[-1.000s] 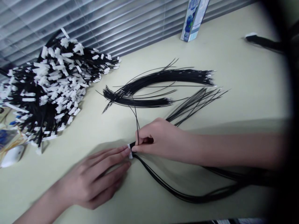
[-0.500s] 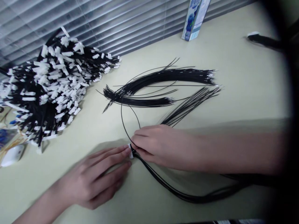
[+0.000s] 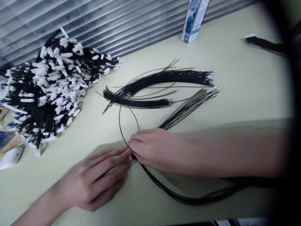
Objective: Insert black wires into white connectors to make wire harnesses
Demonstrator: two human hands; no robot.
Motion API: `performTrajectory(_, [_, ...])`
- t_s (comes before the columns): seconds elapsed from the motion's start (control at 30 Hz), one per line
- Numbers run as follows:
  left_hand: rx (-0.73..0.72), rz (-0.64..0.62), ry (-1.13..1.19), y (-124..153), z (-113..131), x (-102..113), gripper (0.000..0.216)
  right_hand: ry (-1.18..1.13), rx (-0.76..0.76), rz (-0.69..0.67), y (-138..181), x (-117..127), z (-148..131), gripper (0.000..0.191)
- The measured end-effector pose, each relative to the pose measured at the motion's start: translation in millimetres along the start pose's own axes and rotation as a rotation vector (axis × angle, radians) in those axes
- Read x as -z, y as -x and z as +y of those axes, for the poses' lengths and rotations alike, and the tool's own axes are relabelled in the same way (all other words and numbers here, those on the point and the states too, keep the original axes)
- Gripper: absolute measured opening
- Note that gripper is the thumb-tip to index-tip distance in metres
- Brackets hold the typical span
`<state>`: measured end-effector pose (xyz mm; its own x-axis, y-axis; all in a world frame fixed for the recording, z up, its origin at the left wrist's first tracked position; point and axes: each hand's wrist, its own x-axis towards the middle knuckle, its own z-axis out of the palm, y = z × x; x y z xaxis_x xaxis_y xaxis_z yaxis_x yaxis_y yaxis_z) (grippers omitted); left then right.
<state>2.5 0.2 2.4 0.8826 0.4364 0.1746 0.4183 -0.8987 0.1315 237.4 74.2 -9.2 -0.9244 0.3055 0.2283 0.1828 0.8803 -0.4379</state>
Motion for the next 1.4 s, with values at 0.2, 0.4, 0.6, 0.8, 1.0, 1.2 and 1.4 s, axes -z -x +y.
performTrajectory(0.2, [0.023, -0.015, -0.011, -1, 1, 1, 0.043, -0.037, -0.017, 0.027, -2, -3, -1, 0.013])
performTrajectory(0.4, [0.015, 0.003, -0.038, -1, 2, 1, 0.042, -0.064, -0.015, 0.045, -2, -5, 1, 0.013])
performTrajectory(0.6, [-0.002, 0.022, -0.055, -1, 2, -1, 0.041, -0.674, -0.361, 0.217, -7, 16, 13, 0.004])
performTrajectory(0.8, [0.018, 0.008, -0.053, 0, 3, 0, 0.041, -0.954, -0.573, 0.532, -7, 68, 87, 0.011])
performTrajectory(1.0, [0.016, -0.001, -0.087, 4, 3, -2, 0.043, -0.729, -0.647, 0.492, 21, 121, 150, 0.02])
performTrajectory(1.2, [0.012, -0.008, -0.086, 5, 3, -2, 0.043, -0.025, -0.69, 0.008, 36, 132, 148, 0.024])
performTrajectory(1.4, [0.019, -0.015, -0.105, 4, 3, -1, 0.042, 0.221, -0.613, -0.046, 35, 117, 148, 0.012])
